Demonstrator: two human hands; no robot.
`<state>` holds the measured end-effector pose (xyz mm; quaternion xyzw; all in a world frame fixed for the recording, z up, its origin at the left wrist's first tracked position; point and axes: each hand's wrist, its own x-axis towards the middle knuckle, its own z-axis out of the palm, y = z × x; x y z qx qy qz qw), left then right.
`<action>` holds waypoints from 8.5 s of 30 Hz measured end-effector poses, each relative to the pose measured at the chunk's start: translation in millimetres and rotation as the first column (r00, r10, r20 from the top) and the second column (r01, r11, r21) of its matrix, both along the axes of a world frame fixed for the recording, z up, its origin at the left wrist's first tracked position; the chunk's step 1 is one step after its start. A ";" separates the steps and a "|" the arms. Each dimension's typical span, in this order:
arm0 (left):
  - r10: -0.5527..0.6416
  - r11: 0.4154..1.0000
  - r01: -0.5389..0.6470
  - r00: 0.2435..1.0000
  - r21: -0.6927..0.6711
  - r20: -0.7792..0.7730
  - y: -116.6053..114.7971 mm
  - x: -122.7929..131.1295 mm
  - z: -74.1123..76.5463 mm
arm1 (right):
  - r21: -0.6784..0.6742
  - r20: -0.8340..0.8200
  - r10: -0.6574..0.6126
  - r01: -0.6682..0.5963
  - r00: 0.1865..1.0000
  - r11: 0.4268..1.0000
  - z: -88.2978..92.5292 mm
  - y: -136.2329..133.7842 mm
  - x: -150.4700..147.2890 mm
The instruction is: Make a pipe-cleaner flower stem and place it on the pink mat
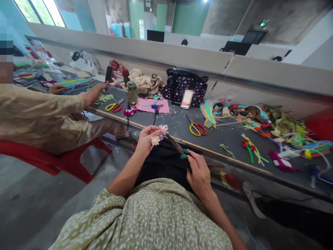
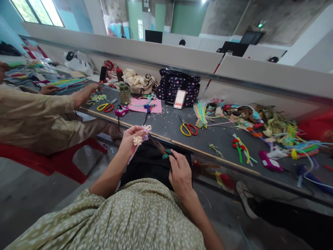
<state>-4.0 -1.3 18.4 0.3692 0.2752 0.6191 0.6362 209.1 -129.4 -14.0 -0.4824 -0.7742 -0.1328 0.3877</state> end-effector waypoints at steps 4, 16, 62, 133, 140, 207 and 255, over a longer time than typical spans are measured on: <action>0.061 0.996 -0.053 0.993 0.077 -0.102 -2.6 -0.4 -2.0 | -0.016 0.011 -0.008 0.008 1.000 1.000 0.0 0.8 -0.1; 0.244 0.951 -0.142 0.891 0.275 -0.382 -6.6 -0.3 -5.2 | -0.002 0.038 -0.025 0.025 0.999 1.000 0.6 -0.1 0.9; 0.245 0.951 -0.136 0.881 0.278 -0.406 -10.8 0.0 -2.2 | -0.327 -0.480 0.093 -0.276 0.872 0.904 -16.2 2.3 5.8; 0.740 0.593 -0.027 0.412 0.805 -0.532 -17.2 1.6 -0.7 | -0.348 -0.477 0.048 -0.238 0.878 0.907 -21.5 5.4 8.2; 0.746 0.597 -0.041 0.396 0.801 -0.535 -17.6 1.2 1.5 | -0.356 -0.494 0.028 -0.231 0.869 0.906 -20.4 4.9 8.5; 0.896 0.333 0.163 0.251 0.929 -0.366 -18.1 2.4 -0.2 | -0.299 -0.345 0.006 -0.116 0.939 0.947 -18.4 0.1 9.7; 0.277 0.934 -0.195 0.924 0.300 -0.262 -6.1 2.9 -2.8 | -0.463 -0.791 -0.173 -0.389 0.587 0.796 -14.4 -2.0 0.1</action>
